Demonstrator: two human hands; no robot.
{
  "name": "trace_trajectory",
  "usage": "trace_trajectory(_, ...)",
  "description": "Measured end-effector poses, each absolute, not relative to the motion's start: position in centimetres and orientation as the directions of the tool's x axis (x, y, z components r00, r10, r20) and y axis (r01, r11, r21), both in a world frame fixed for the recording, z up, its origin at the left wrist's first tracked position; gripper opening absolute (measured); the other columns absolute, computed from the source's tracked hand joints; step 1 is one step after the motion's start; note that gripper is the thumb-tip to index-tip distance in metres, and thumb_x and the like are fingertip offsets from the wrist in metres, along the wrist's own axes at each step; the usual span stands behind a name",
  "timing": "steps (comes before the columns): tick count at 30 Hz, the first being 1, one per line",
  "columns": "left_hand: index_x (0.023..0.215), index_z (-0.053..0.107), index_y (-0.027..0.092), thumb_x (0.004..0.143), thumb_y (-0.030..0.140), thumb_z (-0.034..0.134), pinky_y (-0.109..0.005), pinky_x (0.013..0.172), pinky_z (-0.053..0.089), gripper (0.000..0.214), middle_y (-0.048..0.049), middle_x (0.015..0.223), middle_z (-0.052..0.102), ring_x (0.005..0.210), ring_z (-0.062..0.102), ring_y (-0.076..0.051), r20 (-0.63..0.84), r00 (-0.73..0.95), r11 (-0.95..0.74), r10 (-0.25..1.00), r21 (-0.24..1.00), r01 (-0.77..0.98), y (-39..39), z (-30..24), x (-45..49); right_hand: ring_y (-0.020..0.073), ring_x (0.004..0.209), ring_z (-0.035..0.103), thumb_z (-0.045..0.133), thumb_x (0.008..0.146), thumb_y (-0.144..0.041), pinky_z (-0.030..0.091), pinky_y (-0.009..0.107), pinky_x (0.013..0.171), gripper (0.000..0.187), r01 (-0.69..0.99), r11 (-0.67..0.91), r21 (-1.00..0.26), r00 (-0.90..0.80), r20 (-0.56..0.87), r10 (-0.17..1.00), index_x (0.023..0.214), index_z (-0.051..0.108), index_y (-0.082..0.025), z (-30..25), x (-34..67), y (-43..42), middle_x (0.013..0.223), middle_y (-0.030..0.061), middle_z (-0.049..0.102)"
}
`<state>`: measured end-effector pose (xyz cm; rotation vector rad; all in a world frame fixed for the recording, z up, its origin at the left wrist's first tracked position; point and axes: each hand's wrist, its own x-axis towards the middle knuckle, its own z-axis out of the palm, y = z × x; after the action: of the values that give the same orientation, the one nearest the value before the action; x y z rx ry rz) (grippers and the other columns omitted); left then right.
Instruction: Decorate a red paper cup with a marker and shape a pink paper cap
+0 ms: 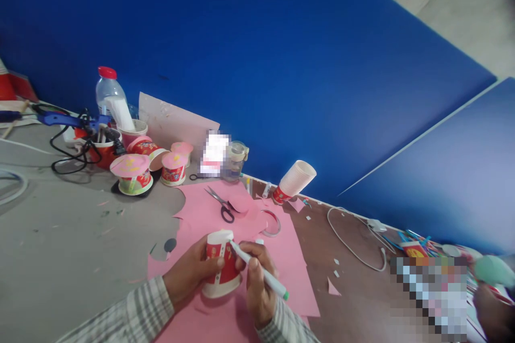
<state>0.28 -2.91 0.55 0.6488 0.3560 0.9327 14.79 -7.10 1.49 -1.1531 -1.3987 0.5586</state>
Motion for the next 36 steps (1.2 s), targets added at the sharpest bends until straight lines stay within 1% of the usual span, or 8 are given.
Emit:
trace_trajectory(4, 0.089, 0.064, 0.013, 0.057, 0.009, 0.07, -0.04, 0.056, 0.05, 0.033, -0.0094, 0.067, 0.068, 0.064, 0.06, -0.03, -0.033, 0.554, 0.44, 0.832, 0.649, -0.621, -2.93, 0.61, 0.28, 0.0186, 0.045, 0.055, 0.039, 0.085, -0.047, 0.047, 0.027, 0.042, 0.037, 0.293, 0.397, -0.87, 0.163, 0.454, 0.876, 0.087, 0.064, -0.019, 1.58, 14.76, -7.02, 0.056, 0.0008, 0.061)
trace_trajectory(11, 0.09, 0.064, 0.013, 0.057, 0.009, 0.07, -0.04, 0.057, 0.05, 0.033, -0.0092, 0.069, 0.068, 0.064, 0.06, -0.029, -0.034, 0.555, 0.441, 0.831, 0.648, -0.621, -2.91, 0.78, 0.32, 0.0185, 0.044, 0.055, 0.041, 0.085, -0.044, 0.046, 0.027, 0.041, 0.034, 0.272, 0.395, -0.877, 0.16, 0.446, 0.881, 0.087, 0.064, -0.018, 1.44, 14.82, -7.01, 0.055, 0.0009, 0.06)
trace_trajectory(19, 0.092, 0.063, 0.013, 0.058, 0.009, 0.069, -0.041, 0.057, 0.05, 0.035, -0.0096, 0.069, 0.067, 0.063, 0.06, -0.029, -0.023, 0.557, 0.432, 0.83, 0.657, -0.617, -2.82, 0.73, 0.34, 0.0179, 0.044, 0.054, 0.04, 0.085, -0.047, 0.046, 0.026, 0.04, 0.036, 0.276, 0.394, -0.877, 0.145, 0.443, 0.884, 0.087, 0.064, -0.019, 1.61, 14.81, -7.01, 0.056, 0.0006, 0.06)
trace_trajectory(24, 0.09, 0.064, 0.013, 0.058, 0.009, 0.069, -0.04, 0.057, 0.05, 0.033, -0.0092, 0.068, 0.067, 0.062, 0.06, -0.028, -0.017, 0.551, 0.424, 0.834, 0.659, -0.622, -2.81, 0.55, 0.33, 0.0176, 0.042, 0.054, 0.041, 0.085, -0.043, 0.046, 0.026, 0.04, 0.033, 0.274, 0.401, -0.874, 0.154, 0.451, 0.879, 0.087, 0.064, -0.019, 1.77, 14.76, -7.05, 0.056, 0.0007, 0.06)
trace_trajectory(30, 0.092, 0.064, 0.014, 0.059, 0.008, 0.068, -0.04, 0.058, 0.05, 0.033, -0.0089, 0.068, 0.067, 0.064, 0.06, -0.029, -0.018, 0.559, 0.429, 0.829, 0.661, -0.615, -2.82, 0.32, 0.32, 0.0177, 0.041, 0.053, 0.042, 0.085, -0.037, 0.045, 0.026, 0.04, 0.029, 0.285, 0.403, -0.869, 0.145, 0.455, 0.879, 0.087, 0.064, -0.019, 2.0, 14.71, -7.08, 0.055, 0.0004, 0.06)
trace_trajectory(36, 0.091, 0.063, 0.013, 0.058, 0.01, 0.069, -0.042, 0.058, 0.05, 0.034, -0.0094, 0.068, 0.068, 0.064, 0.06, -0.03, -0.029, 0.559, 0.435, 0.828, 0.662, -0.61, -2.88, 0.67, 0.3, 0.0186, 0.045, 0.055, 0.042, 0.085, -0.039, 0.046, 0.027, 0.043, 0.03, 0.284, 0.403, -0.87, 0.153, 0.456, 0.877, 0.086, 0.064, -0.018, 1.95, 14.64, -7.11, 0.055, 0.0008, 0.06)
